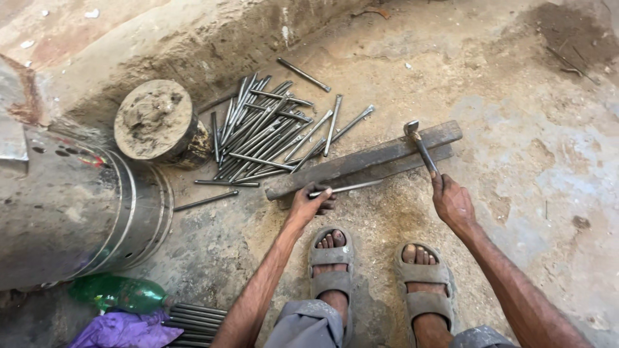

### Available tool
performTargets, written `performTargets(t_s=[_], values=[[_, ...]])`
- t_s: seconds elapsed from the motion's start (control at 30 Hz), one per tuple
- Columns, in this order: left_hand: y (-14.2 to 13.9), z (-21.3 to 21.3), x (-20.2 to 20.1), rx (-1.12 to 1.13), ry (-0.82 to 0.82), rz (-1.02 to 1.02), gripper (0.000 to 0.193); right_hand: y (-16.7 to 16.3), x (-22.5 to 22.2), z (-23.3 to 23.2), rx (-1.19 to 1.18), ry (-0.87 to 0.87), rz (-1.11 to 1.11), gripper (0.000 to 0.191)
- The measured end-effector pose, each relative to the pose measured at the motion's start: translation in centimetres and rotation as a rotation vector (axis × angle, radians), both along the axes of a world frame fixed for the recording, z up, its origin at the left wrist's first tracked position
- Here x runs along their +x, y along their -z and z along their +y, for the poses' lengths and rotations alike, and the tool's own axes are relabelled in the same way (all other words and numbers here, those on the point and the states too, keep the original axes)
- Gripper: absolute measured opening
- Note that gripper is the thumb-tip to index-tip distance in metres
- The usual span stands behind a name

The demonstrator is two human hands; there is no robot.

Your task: The person repeatedly picks up metal rods from a pile on the floor and places them on a metal bar. Using a hammer, they strike the end of each rod to flatten or shape it. The person continues this process for multiple rods, occasionally adjusting their position.

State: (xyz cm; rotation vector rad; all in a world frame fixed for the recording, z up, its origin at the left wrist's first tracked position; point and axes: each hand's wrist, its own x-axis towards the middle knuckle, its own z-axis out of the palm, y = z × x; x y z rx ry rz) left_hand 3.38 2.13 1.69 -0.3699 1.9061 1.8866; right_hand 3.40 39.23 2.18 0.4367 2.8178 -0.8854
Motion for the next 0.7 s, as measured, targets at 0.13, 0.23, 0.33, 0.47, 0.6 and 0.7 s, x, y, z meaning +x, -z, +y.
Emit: performTargets(t_s=[0.13, 0.23, 0.33, 0.47, 0.6, 0.7], values=[[0.1, -0.7, 1.4, -0.059, -0.077, -0.035, 0.041, -0.3, 0.1, 0.0, -0.050, 0.025, -0.066, 0.054], [-0.8, -1.0, 2.4, 0.100, -0.093, 0.036, 0.042, -0.7, 0.3, -0.3, -0.044, 0.011, -0.054, 0.055], [-1.5, -1.1, 2.6, 0.241, -0.159, 0.021, 0.043, -0.8, 0.4, -0.6, 0.004, -0.023, 0.090, 0.053], [-1.1, -1.0, 2.0, 0.134, -0.210, 0.056, 0.044, -0.8, 0.4, -0.9, -0.042, 0.027, 0.021, 0.051], [0.3, -1.1, 2.0, 0.141, -0.236, 0.086, 0.044, -0.4, 0.3, -0.8, -0.018, 0.006, 0.060, 0.053], [1.6, -1.4, 2.4, 0.217, -0.287, 0.065, 0.044, 0.3, 0.4, -0.7, -0.011, 0.020, 0.002, 0.056]])
